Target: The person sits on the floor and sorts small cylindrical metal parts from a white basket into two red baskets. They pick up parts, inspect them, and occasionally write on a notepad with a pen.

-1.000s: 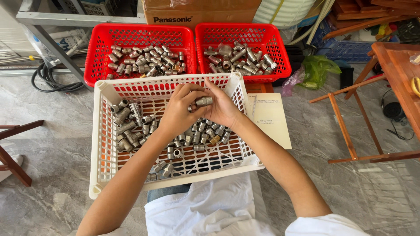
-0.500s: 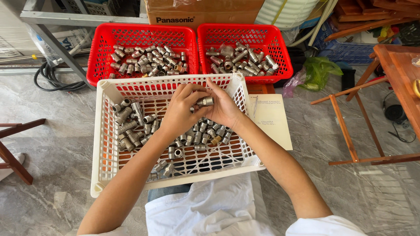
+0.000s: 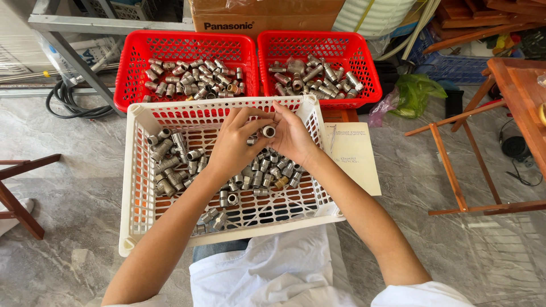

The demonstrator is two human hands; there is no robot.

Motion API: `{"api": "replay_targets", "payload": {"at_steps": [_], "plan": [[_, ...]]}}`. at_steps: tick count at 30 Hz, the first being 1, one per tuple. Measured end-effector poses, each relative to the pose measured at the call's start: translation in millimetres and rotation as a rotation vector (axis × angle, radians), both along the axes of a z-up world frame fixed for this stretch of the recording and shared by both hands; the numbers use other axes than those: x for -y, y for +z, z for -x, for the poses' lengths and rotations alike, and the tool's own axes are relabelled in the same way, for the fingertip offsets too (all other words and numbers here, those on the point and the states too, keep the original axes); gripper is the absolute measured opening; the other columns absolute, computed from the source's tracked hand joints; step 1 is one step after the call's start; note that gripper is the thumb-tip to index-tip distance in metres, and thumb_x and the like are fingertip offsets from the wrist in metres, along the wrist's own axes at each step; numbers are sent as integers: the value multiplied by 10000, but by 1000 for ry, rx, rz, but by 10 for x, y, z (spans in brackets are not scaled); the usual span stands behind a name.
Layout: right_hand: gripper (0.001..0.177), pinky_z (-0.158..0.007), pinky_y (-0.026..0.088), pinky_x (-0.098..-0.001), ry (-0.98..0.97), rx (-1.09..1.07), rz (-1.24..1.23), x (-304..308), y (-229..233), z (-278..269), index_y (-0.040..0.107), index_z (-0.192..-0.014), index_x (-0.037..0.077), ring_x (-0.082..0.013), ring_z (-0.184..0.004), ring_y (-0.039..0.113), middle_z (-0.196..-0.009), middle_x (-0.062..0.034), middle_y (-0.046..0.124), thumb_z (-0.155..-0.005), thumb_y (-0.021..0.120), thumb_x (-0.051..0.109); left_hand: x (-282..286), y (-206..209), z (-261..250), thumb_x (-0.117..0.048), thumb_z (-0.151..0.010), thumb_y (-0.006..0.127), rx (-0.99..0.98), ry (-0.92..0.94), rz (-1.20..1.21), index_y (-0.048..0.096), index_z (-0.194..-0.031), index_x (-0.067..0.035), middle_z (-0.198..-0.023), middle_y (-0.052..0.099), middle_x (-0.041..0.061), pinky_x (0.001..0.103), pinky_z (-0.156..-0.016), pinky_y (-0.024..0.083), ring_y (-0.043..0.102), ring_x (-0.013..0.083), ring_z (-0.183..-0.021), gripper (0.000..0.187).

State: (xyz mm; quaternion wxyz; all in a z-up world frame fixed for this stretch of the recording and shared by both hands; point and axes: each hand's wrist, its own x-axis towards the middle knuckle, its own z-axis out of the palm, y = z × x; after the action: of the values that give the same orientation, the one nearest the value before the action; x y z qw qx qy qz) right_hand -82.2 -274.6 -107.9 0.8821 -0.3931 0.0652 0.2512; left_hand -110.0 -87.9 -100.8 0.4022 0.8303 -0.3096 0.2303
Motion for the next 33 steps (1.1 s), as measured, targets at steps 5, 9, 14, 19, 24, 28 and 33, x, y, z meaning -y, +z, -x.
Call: {"api": "replay_targets", "payload": {"at_steps": [5,9,14,19,24,28,33], "plan": [[454,-715,551,-283,-22,-21,37,57,-50,-42,754,-1110,84,-226,-869,783,-959,-69,782,-1063,754,536,-29,-24,-10,-121,-866,957,11,31,-16,843,-1264,-162,-1310,711,-19,435,-1044,535,639,279,-1254,416],[424,-712,556,-299,-54,-15,70,86,-93,-93,767,-1077,112,-204,-841,795,-970,-58,820,-1058,756,535,-62,-31,-3,-157,-874,968,19,62,-35,845,-1255,-162,-1294,709,-20,424,-1031,527,640,268,-1239,401],[419,-747,584,-316,-64,1,105,91,-106,-98,773,-1065,123,-203,-861,816,-1002,-60,841,-1053,756,542,-55,-50,-7,-201,-872,977,31,88,-46,848,-1246,-176,-1274,712,-23,418,-1024,522,648,263,-1229,397],[406,-784,630,-342,-69,21,141,108,-127,-120,772,-1057,141,-202,-899,831,-1022,-52,847,-1065,737,546,-37,-64,-17,-249,-878,988,54,108,-49,852,-1217,-166,-1229,712,-20,410,-1005,532,664,255,-1191,375],[425,-832,666,-383,-75,63,159,119,-143,-148,775,-1053,135,-227,-942,843,-1039,-74,853,-1071,731,557,-35,-93,-34,-252,-876,991,70,133,-49,856,-1208,-179,-1150,695,-22,409,-980,541,671,250,-1143,366],[406,-842,674,-377,-81,63,158,130,-143,-169,779,-1038,150,-212,-915,844,-994,-62,854,-1070,727,552,-40,-99,-36,-162,-854,978,67,137,-57,855,-1207,-182,-1132,688,-18,395,-981,532,664,245,-1128,374],[386,-836,685,-385,-92,70,151,135,-153,-150,775,-1044,150,-213,-898,843,-963,-64,845,-1070,731,533,-43,-111,-39,-154,-862,960,59,131,-47,851,-1207,-194,-1104,691,-15,392,-979,532,661,242,-1118,364]]}}
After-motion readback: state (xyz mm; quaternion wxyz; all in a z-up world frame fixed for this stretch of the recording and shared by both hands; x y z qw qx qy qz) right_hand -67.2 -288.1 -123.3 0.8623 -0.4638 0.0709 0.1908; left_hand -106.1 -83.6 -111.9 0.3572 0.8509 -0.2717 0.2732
